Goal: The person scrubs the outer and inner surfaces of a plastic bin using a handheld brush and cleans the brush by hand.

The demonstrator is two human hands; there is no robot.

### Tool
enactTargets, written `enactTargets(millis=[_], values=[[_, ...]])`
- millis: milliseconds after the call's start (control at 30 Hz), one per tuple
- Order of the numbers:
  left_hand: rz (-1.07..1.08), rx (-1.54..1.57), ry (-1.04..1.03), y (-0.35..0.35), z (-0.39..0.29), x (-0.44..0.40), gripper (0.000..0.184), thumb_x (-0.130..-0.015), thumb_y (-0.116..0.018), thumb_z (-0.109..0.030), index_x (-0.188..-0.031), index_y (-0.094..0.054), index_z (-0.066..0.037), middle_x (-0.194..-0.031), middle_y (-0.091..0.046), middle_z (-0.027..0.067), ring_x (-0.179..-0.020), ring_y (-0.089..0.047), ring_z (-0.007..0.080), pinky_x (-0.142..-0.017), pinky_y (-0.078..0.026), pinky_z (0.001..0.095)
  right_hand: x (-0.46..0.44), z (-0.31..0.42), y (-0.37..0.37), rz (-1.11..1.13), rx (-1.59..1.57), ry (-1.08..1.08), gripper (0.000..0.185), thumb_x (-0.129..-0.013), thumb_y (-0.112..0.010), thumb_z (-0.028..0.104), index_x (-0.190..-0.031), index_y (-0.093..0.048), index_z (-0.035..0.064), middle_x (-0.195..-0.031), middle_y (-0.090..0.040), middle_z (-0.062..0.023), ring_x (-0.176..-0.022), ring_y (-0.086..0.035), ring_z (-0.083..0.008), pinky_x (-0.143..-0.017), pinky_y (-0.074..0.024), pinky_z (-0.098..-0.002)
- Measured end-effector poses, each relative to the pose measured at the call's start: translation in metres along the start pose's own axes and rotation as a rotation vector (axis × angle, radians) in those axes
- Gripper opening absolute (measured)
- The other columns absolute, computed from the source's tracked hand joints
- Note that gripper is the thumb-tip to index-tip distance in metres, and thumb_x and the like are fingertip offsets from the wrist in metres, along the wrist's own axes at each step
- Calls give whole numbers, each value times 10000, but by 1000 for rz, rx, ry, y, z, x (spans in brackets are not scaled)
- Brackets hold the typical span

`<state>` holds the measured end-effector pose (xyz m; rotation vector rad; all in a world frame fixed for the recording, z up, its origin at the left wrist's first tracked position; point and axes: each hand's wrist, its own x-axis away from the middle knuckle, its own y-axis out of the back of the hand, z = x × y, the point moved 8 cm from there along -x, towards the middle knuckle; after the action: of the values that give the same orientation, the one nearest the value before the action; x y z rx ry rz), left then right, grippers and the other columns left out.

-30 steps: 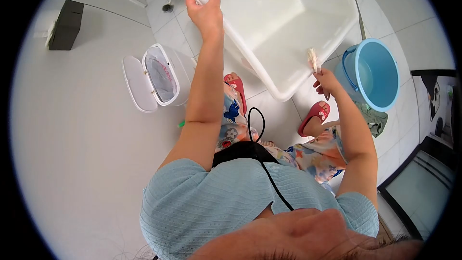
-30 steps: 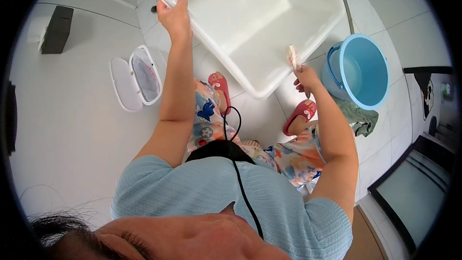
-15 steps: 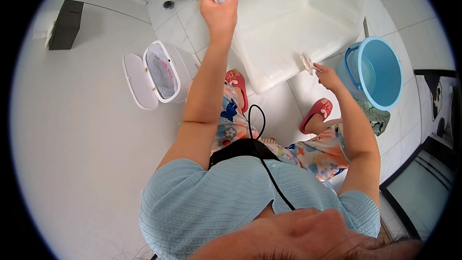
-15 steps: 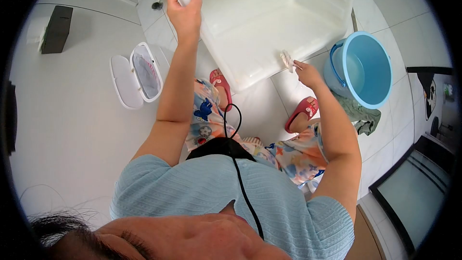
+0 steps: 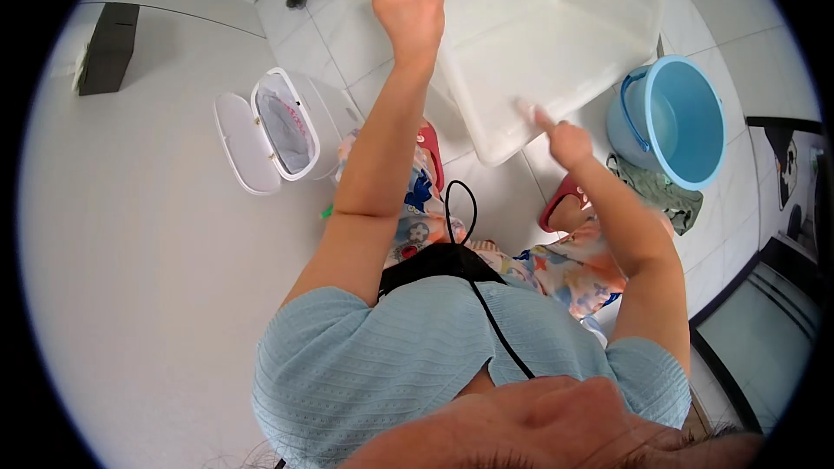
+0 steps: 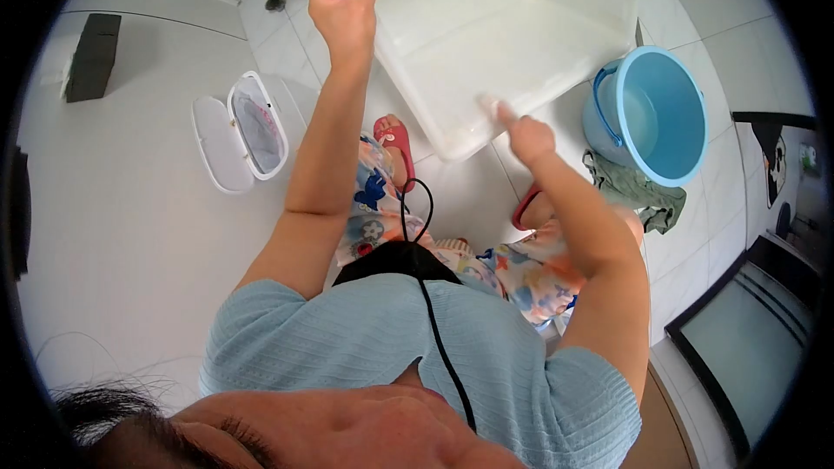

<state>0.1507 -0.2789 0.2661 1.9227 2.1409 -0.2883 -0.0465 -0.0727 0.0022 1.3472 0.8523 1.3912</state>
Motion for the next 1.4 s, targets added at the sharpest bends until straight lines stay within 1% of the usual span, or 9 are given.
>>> enactTargets(millis=[100,167,333,400,500,600,800,1100,1400], values=[[-8,-31,-10,1,0,0,231,-657,-584,-31,-790,-396,-29,-674,-441,20,-568,-393,102,-482,-367,306,-8,-31,2,2,34,11,638,-838,-493,85,-1411,-370,336,-859,-637,-163,-731,-647,-338,-617,-518,-450],[-23,-8,-66,1,3,-2,226,-657,-583,-30,-785,-395,-31,-665,-440,17,-566,-390,99,-471,-359,305,-1,-18,0,20,45,55,644,-830,-496,75,-1406,-375,337,-852,-637,-159,-731,-646,-342,-622,-517,-456],[-5,-13,23,4,2,0,220,-660,-583,-33,-805,-418,-16,-671,-455,23,-571,-409,108,-493,-379,306,10,2,18,156,33,72,640,-815,-497,53,-1380,-417,343,-843,-643,-152,-732,-644,-345,-642,-518,-466],[-8,-21,24,6,2,2,225,-661,-584,-33,-819,-425,-10,-682,-465,29,-575,-422,113,-502,-387,309,12,4,17,293,57,100,523,-808,-507,45,-1294,-470,235,-877,-670,-136,-815,-665,-314,-676,-532,-439],[-17,-61,77,10,15,2,245,-663,-585,-30,-852,-432,1,-718,-487,49,-595,-452,125,-526,-407,316,-3,9,9,294,18,148,568,-811,-486,38,-1310,-508,308,-879,-664,-148,-784,-655,-333,-671,-521,-454],[-31,-26,120,17,38,1,266,-659,-586,-23,-875,-434,11,-749,-501,67,-630,-482,133,-541,-418,321,-24,16,-7,359,42,107,544,-808,-483,34,-1287,-526,288,-888,-671,-149,-824,-658,-327,-691,-524,-451],[-17,16,204,16,55,5,295,-641,-584,-1,-911,-470,33,-773,-531,81,-652,-504,135,-560,-433,302,-61,27,-46,338,-38,133,538,-826,-456,45,-1319,-482,259,-940,-674,-146,-861,-655,-327,-722,-525,-444],[81,30,131,-7,47,2,377,-616,-614,-2,-980,-522,32,-814,-593,65,-687,-542,128,-586,-450,276,-113,47,-63,266,-131,194,529,-848,-410,44,-1358,-436,187,-981,-671,-143,-918,-643,-322,-773,-517,-450],[130,27,242,-16,40,5,423,-601,-629,-6,-1012,-532,17,-836,-606,51,-705,-545,126,-613,-461,271,-174,54,-58,279,-148,130,504,-850,-416,47,-1327,-441,211,-994,-670,-151,-934,-649,-314,-767,-527,-443]])
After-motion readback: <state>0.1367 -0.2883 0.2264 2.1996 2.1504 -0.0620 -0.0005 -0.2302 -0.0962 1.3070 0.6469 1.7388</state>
